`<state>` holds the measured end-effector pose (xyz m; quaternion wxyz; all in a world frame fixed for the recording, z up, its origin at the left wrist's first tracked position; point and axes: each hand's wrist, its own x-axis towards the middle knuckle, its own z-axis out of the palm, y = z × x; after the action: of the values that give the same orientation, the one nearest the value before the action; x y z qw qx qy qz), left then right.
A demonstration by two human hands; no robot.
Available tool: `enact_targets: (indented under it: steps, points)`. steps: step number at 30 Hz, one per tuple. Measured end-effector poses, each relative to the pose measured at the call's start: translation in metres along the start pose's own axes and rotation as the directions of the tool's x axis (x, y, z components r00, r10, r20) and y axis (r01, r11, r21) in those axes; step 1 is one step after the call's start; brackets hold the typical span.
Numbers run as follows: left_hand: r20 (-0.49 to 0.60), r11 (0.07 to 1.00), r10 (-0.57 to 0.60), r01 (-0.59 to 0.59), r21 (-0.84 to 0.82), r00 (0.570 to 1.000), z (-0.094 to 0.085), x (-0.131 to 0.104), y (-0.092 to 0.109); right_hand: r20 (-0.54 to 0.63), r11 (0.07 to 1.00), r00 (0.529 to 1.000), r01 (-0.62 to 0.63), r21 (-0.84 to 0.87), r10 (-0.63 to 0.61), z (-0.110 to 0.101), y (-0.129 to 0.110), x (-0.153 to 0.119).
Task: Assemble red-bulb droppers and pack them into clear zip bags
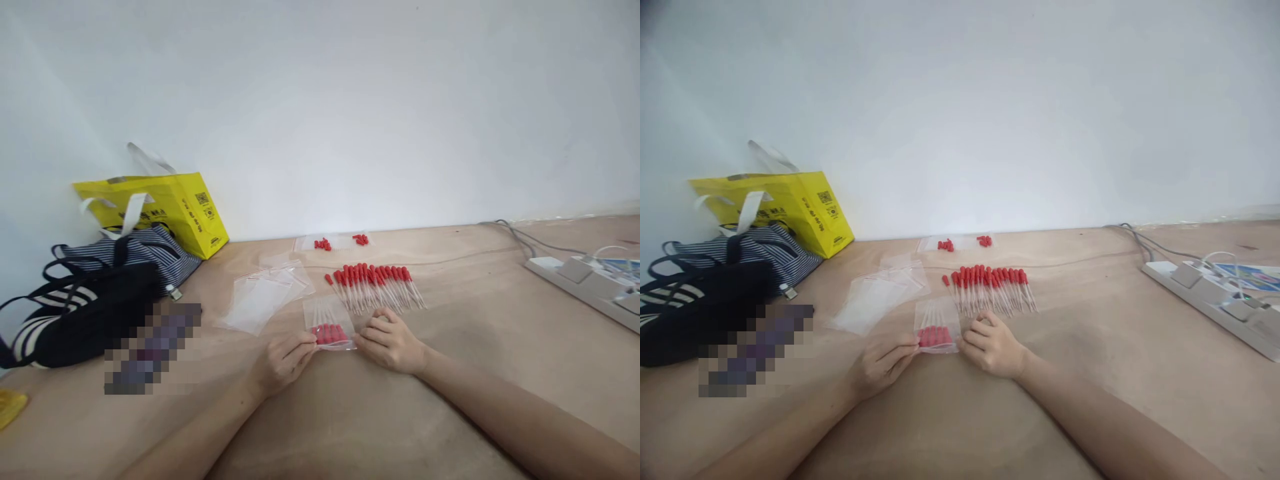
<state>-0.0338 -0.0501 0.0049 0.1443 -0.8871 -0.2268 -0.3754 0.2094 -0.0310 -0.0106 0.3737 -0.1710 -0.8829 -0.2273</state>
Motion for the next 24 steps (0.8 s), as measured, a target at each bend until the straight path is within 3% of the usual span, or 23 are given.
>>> enact_targets:
  steps: [4, 8, 18, 24]
  points:
    - [-0.039, 0.997, 0.052, -0.05, 0.062, 0.998, -0.003, 0.001, -0.001, 0.011, 0.996, 0.998, 0.054, -0.065, -0.054, 0.003, 0.0, 0.0]
    - [-0.035, 0.994, 0.077, -0.074, 0.08, 0.996, -0.001, 0.007, 0.0, -0.02, 0.998, 1.0, 0.004, -0.06, -0.005, 0.007, -0.001, 0.003]
    - [-0.043, 0.969, 0.229, -0.224, 0.109, 0.972, 0.035, 0.018, 0.0, -0.031, 0.996, 0.995, -0.092, 0.006, 0.092, 0.011, -0.009, 0.02]
    - [-0.039, 0.95, 0.242, -0.229, 0.214, 0.969, 0.03, 0.021, 0.001, -0.037, 0.993, 0.993, -0.114, 0.01, 0.115, 0.013, -0.008, 0.019]
